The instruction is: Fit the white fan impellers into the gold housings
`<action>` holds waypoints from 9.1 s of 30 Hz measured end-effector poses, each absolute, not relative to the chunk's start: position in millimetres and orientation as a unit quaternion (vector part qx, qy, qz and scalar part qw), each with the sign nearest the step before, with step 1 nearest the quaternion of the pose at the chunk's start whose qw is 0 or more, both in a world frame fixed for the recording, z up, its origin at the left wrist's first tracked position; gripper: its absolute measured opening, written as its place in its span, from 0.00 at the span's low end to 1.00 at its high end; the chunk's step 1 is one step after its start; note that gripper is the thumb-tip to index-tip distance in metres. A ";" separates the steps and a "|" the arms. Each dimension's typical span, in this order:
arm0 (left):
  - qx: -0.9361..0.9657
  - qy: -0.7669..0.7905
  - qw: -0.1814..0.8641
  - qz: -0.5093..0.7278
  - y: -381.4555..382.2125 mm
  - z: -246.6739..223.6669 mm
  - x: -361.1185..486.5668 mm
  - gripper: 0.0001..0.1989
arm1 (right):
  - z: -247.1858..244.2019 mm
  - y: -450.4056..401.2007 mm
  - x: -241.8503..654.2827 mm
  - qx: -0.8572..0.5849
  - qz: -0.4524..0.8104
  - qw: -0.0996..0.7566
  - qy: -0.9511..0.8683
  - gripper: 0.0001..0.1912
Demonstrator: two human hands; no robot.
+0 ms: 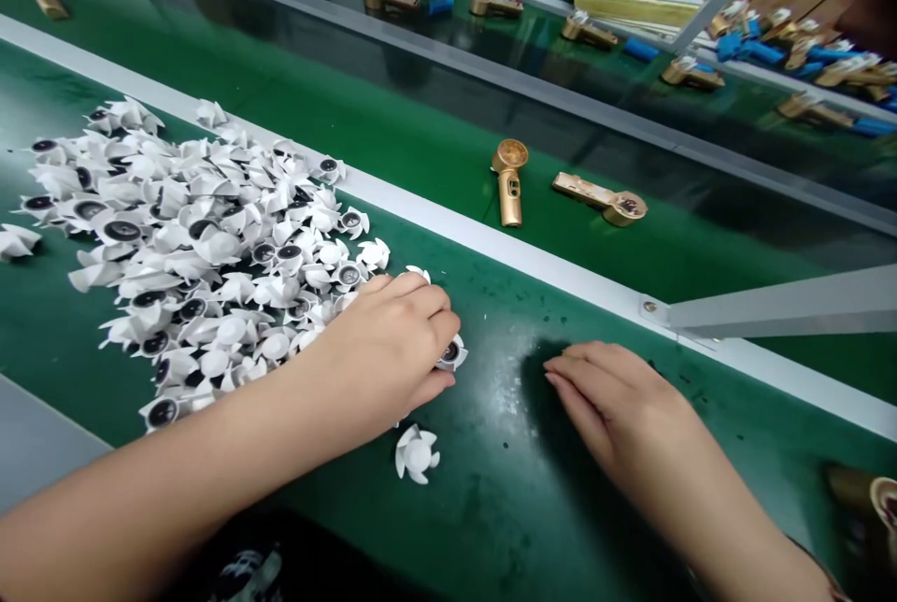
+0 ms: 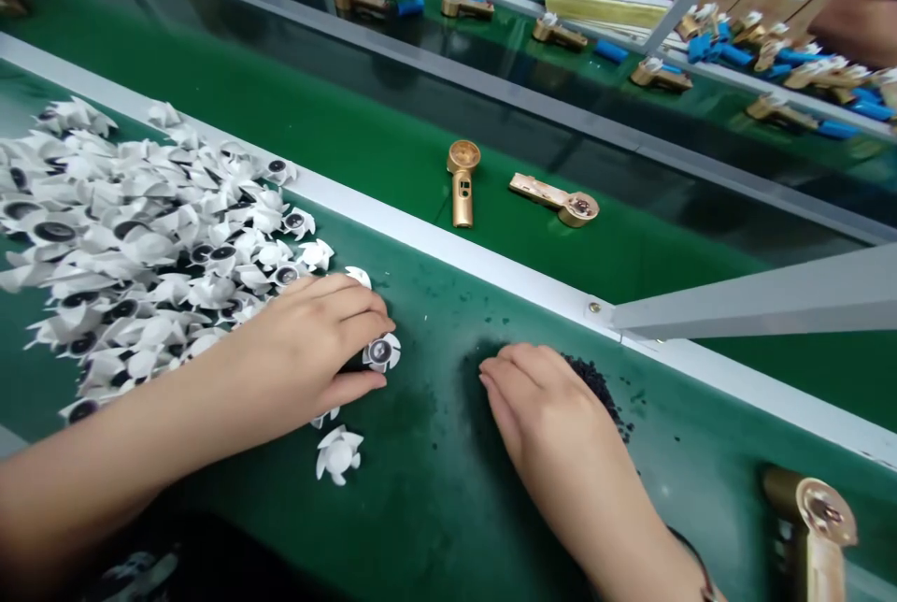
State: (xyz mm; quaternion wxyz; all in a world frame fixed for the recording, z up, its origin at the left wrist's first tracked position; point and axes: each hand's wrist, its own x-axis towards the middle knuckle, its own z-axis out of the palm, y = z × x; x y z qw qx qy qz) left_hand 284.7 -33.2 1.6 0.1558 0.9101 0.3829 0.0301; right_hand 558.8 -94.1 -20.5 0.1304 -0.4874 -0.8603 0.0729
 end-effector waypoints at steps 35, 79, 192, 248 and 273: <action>0.717 0.421 0.476 0.288 -48.6 20.6 294.2 0.11 | 22.9 -86.2 516.5 -0.410 0.161 0.243 -0.864 0.12; 0.754 0.367 0.365 0.404 -35.9 25.9 283.8 0.20 | 36.4 -49.5 532.8 -0.486 0.241 0.253 -0.801 0.32; 0.392 0.356 0.720 0.449 -48.7 23.3 297.2 0.18 | 44.5 -64.3 527.1 -0.504 0.258 0.296 -0.769 0.27; 0.860 0.495 0.120 0.042 -49.1 16.8 286.6 0.13 | -5.9 -127.3 545.6 -0.441 0.187 0.117 -0.870 0.09; 0.434 0.322 0.779 0.319 -58.7 18.6 307.0 0.19 | 46.4 -87.0 516.1 -0.490 0.263 0.281 -0.782 0.05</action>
